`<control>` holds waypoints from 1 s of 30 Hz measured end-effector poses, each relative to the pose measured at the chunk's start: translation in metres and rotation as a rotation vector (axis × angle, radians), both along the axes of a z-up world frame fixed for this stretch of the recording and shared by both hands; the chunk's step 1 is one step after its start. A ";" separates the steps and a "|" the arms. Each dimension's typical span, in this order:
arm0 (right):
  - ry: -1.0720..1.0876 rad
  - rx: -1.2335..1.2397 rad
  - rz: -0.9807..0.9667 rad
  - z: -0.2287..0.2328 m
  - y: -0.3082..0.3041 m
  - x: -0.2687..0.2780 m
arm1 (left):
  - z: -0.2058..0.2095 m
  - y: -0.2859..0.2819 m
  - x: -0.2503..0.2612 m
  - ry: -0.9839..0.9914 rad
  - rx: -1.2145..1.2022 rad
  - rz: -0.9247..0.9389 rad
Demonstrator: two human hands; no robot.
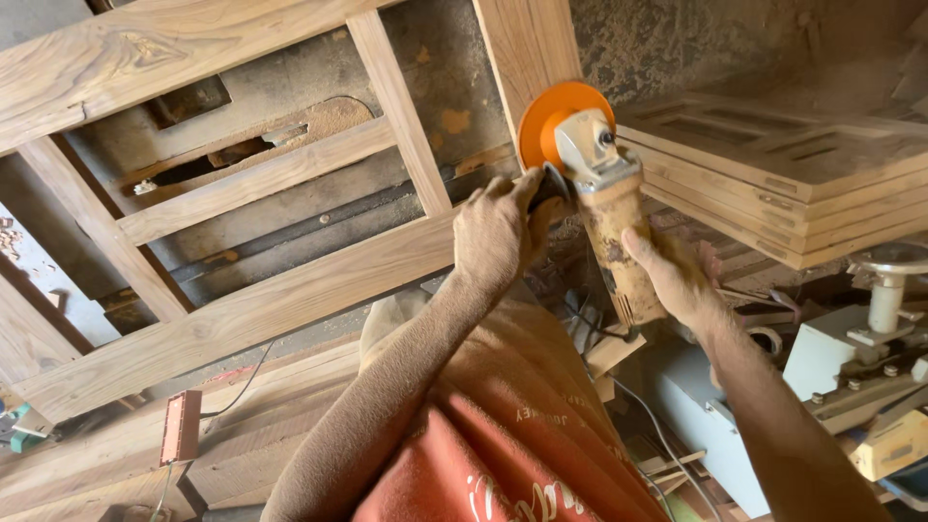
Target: The person sands the surface and edges of a wooden window or door frame using a handheld power sander, moving the tool across different sections and checking the finish by hand.
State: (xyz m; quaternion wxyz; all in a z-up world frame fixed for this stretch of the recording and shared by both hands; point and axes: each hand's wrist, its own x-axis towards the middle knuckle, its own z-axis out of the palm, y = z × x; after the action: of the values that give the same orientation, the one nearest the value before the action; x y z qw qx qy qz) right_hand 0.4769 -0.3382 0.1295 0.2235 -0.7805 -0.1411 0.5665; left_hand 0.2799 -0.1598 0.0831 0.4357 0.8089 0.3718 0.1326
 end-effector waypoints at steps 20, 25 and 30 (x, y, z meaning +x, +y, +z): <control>-0.013 0.044 0.390 0.008 0.181 0.065 | -0.032 0.124 0.040 0.197 0.061 0.193; 0.010 0.045 0.323 0.001 0.101 0.058 | -0.003 0.061 0.018 0.039 -0.092 0.129; 0.028 0.005 0.313 -0.023 0.003 0.038 | 0.013 0.006 -0.020 -0.046 -0.221 0.126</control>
State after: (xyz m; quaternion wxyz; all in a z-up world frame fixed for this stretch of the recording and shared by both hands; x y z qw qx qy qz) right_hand 0.5146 -0.3352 0.1066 0.1363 -0.7405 -0.2593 0.6048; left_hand 0.2597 -0.1537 0.0964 0.5215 0.7277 0.4242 0.1365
